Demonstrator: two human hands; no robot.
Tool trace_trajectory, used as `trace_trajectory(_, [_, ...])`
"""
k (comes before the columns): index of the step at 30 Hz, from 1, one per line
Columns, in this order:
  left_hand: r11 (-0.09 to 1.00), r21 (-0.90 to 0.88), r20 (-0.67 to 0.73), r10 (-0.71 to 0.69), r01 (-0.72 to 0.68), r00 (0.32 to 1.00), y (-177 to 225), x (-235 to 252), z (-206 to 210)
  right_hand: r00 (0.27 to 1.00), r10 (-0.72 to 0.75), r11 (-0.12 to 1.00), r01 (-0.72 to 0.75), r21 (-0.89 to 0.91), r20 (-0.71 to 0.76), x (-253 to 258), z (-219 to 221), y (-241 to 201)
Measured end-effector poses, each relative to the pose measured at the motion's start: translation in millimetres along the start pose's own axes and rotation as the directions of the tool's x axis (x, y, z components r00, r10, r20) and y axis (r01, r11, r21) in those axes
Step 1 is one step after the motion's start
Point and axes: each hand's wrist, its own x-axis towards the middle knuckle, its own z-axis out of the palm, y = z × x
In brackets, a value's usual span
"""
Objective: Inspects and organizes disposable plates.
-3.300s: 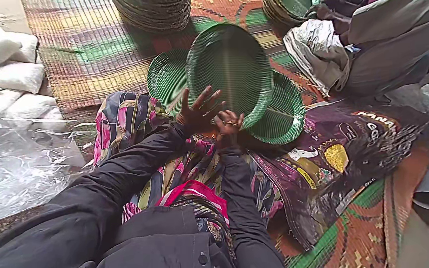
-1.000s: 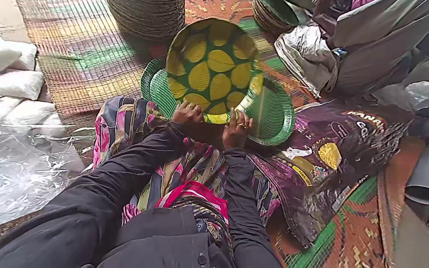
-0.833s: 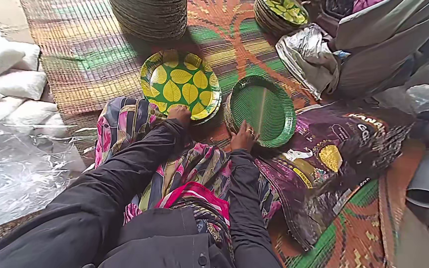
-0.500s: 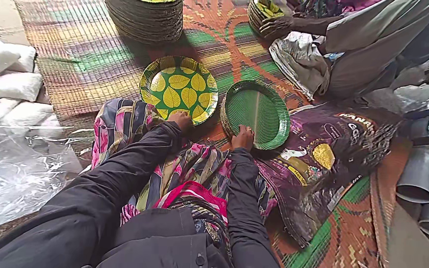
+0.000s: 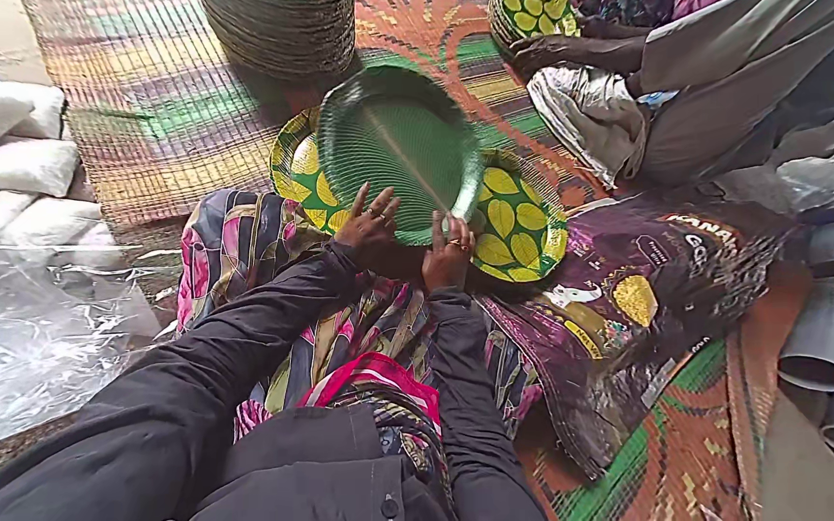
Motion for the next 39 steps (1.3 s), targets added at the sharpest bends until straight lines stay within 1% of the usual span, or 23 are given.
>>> trace_trajectory(1, [0.993,-0.021,0.182,-0.112,0.118,0.977,-5,2,-1,0.985,0.13,0.991,-0.129,-0.021,0.117,1,-3,4])
trace_trajectory(2, [0.967,-0.018,0.375,-0.227,0.253,0.899,-11,7,-6,0.937,0.26,0.966,-0.252,-0.064,0.234,3,-7,11])
trace_trajectory(3, [0.928,0.021,0.521,-0.328,0.373,0.788,-16,13,-8,0.876,0.362,0.932,-0.341,-0.123,0.319,5,-10,18])
trace_trajectory(5, [0.843,0.121,0.665,-0.461,0.525,0.587,-23,18,-6,0.738,0.498,0.867,-0.431,-0.25,0.456,7,-15,30])
trace_trajectory(6, [0.823,0.153,0.691,-0.485,0.548,0.536,-24,18,-5,0.705,0.514,0.858,-0.43,-0.282,0.488,7,-16,34])
trace_trajectory(7, [0.819,0.156,0.699,-0.486,0.552,0.525,-24,18,-4,0.701,0.51,0.86,-0.413,-0.3,0.498,6,-17,36])
trace_trajectory(10, [0.843,0.105,0.701,-0.439,0.527,0.562,-24,15,-1,0.665,0.532,0.847,-0.403,-0.347,0.525,13,-22,30])
trace_trajectory(17, [0.853,0.086,0.696,-0.422,0.515,0.581,-26,13,-1,0.669,0.567,0.823,-0.48,-0.303,0.481,19,-40,33])
trace_trajectory(19, [0.847,0.077,0.696,-0.423,0.526,0.58,-26,13,-1,0.693,0.54,0.84,-0.473,-0.265,0.477,18,-45,35])
trace_trajectory(20, [0.842,0.055,0.685,-0.423,0.537,0.593,-27,12,0,0.733,0.515,0.857,-0.455,-0.243,0.445,16,-45,36])
trace_trajectory(22, [0.847,-0.019,0.596,-0.417,0.53,0.687,-26,7,6,0.883,0.412,0.908,-0.375,-0.188,0.227,4,-35,37])
trace_trajectory(23, [0.866,-0.069,0.498,-0.4,0.495,0.77,-24,4,8,0.946,0.32,0.935,-0.306,-0.181,0.053,-1,-28,38])
trace_trajectory(25, [0.951,-0.119,0.097,-0.275,0.285,0.957,-17,-1,8,0.968,0.102,0.972,-0.146,-0.184,-0.229,-3,-21,36])
trace_trajectory(26, [0.986,-0.066,-0.124,-0.16,0.153,0.979,-12,0,6,0.958,0.017,0.983,-0.068,-0.168,-0.287,-3,-21,33])
trace_trajectory(27, [0.999,0.019,-0.296,-0.033,0.04,0.955,-7,3,2,0.955,-0.046,0.992,0.009,-0.127,-0.294,-3,-21,28])
trace_trajectory(28, [0.994,0.103,-0.402,0.08,-0.042,0.912,-2,6,-1,0.961,-0.101,0.993,0.084,-0.079,-0.257,-4,-20,23])
trace_trajectory(29, [0.982,0.158,-0.433,0.161,-0.101,0.887,5,6,-5,0.962,-0.154,0.988,0.149,-0.039,-0.224,-6,-15,20])
trace_trajectory(30, [0.973,0.181,-0.412,0.205,-0.14,0.888,11,5,-7,0.961,-0.189,0.982,0.189,-0.019,-0.202,-7,-7,16])
trace_trajectory(32, [0.98,0.135,-0.262,0.176,-0.144,0.949,15,0,-3,0.981,-0.147,0.989,0.148,-0.002,-0.129,-6,2,7])
trace_trajectory(34, [0.999,0.049,-0.001,0.006,-0.006,1.0,9,-1,0,1.0,-0.024,0.999,0.023,-0.032,-0.014,-4,4,8])
trace_trajectory(35, [0.992,0.043,0.206,-0.125,0.119,0.971,6,2,-6,0.995,0.073,0.996,-0.069,-0.059,0.071,-3,1,11])
trace_trajectory(37, [0.92,0.087,0.533,-0.367,0.381,0.763,2,14,-20,0.924,0.287,0.957,-0.268,-0.109,0.254,1,-9,19])
trace_trajectory(39, [0.823,0.173,0.654,-0.507,0.541,0.561,2,20,-26,0.79,0.454,0.891,-0.413,-0.19,0.412,3,-18,26])
